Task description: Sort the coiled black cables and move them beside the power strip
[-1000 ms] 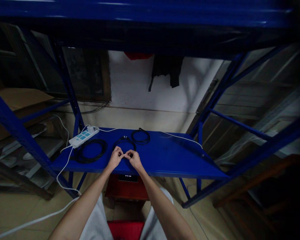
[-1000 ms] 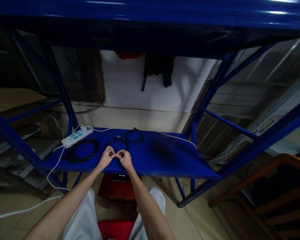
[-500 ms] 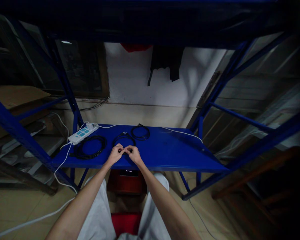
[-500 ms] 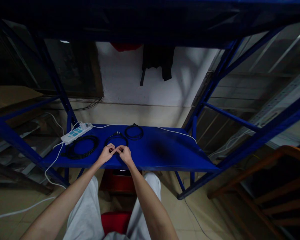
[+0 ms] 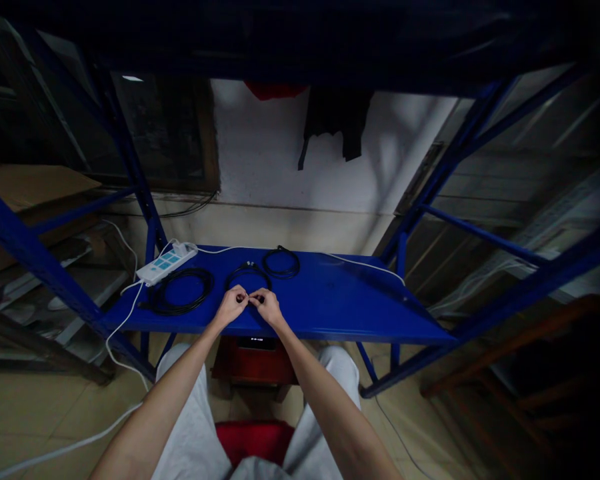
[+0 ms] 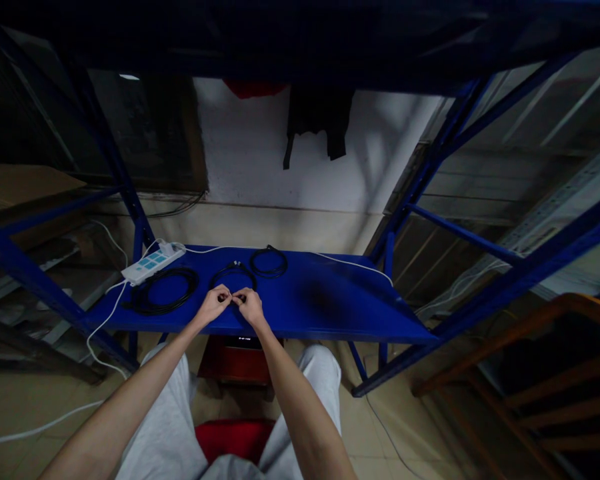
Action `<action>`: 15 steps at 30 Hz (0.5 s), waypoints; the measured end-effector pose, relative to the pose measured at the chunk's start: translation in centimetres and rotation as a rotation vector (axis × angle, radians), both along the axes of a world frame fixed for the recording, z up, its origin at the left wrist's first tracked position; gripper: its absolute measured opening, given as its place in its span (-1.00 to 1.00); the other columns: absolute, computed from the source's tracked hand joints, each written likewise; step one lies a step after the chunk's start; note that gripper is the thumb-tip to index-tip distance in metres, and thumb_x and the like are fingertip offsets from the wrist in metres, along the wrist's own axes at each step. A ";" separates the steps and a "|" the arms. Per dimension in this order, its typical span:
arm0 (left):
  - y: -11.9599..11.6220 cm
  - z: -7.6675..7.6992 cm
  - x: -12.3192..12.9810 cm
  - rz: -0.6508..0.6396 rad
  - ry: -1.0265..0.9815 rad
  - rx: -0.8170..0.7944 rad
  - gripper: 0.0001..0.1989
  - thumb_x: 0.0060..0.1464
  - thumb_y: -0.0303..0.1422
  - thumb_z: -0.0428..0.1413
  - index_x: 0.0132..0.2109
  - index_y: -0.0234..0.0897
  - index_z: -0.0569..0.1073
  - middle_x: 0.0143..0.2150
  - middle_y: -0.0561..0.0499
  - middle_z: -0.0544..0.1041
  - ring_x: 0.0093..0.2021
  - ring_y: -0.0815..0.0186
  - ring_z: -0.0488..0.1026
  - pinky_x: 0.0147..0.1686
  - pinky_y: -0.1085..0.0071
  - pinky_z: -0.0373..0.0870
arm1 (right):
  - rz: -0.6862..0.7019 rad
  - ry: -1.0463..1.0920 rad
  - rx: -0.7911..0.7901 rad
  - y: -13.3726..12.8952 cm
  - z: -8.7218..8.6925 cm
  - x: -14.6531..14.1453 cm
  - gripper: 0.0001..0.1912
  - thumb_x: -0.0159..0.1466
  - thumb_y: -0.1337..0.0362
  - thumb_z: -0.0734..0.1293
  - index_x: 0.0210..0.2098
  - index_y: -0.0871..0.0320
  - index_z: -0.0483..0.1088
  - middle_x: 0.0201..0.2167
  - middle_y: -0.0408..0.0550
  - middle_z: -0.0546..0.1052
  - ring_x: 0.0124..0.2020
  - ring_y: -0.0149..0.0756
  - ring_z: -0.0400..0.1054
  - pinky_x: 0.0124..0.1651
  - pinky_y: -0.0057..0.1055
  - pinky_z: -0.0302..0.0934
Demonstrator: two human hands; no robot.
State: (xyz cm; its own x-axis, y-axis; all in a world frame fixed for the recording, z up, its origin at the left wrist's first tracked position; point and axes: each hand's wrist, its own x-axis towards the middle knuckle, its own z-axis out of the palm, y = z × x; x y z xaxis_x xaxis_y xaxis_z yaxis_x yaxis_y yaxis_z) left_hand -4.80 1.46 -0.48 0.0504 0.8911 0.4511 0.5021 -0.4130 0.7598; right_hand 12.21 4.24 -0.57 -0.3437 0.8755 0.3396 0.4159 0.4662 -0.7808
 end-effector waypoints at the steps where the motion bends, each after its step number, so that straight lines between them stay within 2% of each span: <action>1: 0.0 0.0 0.0 -0.003 -0.003 -0.001 -0.87 0.07 -0.45 0.10 -0.44 -0.29 0.44 -0.33 0.01 0.46 -0.34 0.36 0.40 -0.33 0.44 0.31 | 0.014 0.012 0.004 0.0 0.0 0.0 -0.78 0.23 0.32 0.37 -0.15 0.02 0.59 -0.26 -0.11 0.58 -0.26 -0.28 0.40 -0.14 -0.39 0.25; 4: 0.1 -0.2 -0.1 -0.016 -0.014 0.004 -0.90 0.05 -0.47 0.11 -0.43 -0.30 0.45 -0.31 0.01 0.46 -0.35 0.37 0.40 -0.34 0.45 0.30 | 0.052 0.043 0.019 0.1 -0.1 0.1 -0.71 0.23 0.33 0.35 -0.06 0.01 0.57 -0.27 -0.11 0.57 -0.29 -0.30 0.38 -0.14 -0.40 0.25; 11: 0.1 0.1 0.1 -0.012 0.004 -0.013 -0.95 0.04 -0.46 0.14 -0.38 -0.29 0.48 -0.35 0.03 0.46 -0.39 0.39 0.38 -0.37 0.46 0.29 | -0.022 0.079 -0.002 0.3 -0.4 0.0 -0.87 0.21 0.30 0.35 -0.29 0.09 0.56 -0.31 -0.12 0.55 -0.34 -0.33 0.36 -0.19 -0.42 0.24; 15: -0.1 0.4 0.2 -0.003 -0.001 -0.027 -0.97 0.03 -0.47 0.14 -0.34 -0.28 0.48 -0.37 0.05 0.45 -0.38 0.38 0.38 -0.35 0.46 0.30 | -0.053 0.047 -0.030 0.2 -0.3 -0.1 -0.89 0.21 0.28 0.33 -0.36 0.11 0.52 -0.32 -0.10 0.55 -0.34 -0.32 0.38 -0.20 -0.43 0.24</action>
